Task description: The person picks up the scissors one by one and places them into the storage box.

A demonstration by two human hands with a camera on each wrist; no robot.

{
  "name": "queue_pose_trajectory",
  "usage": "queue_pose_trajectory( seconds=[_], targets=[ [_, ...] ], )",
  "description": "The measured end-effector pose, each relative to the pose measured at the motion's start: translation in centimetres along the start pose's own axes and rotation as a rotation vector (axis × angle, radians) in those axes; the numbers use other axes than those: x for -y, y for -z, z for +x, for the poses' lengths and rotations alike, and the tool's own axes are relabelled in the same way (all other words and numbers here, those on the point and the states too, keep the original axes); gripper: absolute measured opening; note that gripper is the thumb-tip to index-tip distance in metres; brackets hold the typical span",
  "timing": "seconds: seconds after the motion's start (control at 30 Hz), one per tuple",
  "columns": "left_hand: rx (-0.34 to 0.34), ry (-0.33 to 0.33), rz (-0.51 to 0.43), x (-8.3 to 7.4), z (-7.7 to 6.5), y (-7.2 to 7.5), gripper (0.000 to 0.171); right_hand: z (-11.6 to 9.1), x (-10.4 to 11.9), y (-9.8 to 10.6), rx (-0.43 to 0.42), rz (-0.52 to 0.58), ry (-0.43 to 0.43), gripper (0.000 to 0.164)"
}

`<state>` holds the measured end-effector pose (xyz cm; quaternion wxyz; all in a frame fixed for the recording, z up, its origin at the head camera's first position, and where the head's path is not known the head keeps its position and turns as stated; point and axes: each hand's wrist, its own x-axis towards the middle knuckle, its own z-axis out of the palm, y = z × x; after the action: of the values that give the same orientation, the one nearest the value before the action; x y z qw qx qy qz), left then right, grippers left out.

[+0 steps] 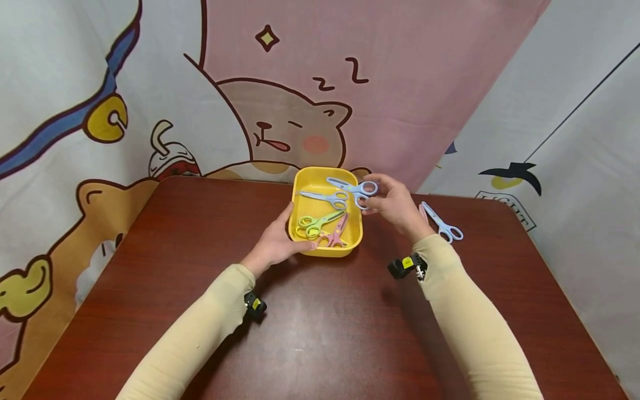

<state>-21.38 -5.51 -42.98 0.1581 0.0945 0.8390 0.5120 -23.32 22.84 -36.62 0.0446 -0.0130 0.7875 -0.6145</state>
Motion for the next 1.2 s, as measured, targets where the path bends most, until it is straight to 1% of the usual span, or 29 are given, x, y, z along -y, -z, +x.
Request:
queue_pose_trajectory(
  seconds=[0.2,0.67,0.93,1.2],
  targets=[
    [0.001,-0.009,0.003,-0.1,0.0,0.1,0.122,0.5,0.3,-0.6,0.001,-0.016,0.008,0.053],
    [0.002,-0.002,0.019,-0.2,0.2,0.1,0.121,1.4,0.9,-1.9,-0.004,-0.065,-0.065,0.056],
    [0.003,0.019,0.022,-0.1,-0.1,0.1,0.121,2.0,0.8,-2.6,-0.007,-0.038,-0.095,0.057],
    [0.001,0.002,0.024,-0.1,-0.1,0.0,0.121,2.3,0.7,-3.2,-0.018,-0.026,-0.135,0.061]
  ],
)
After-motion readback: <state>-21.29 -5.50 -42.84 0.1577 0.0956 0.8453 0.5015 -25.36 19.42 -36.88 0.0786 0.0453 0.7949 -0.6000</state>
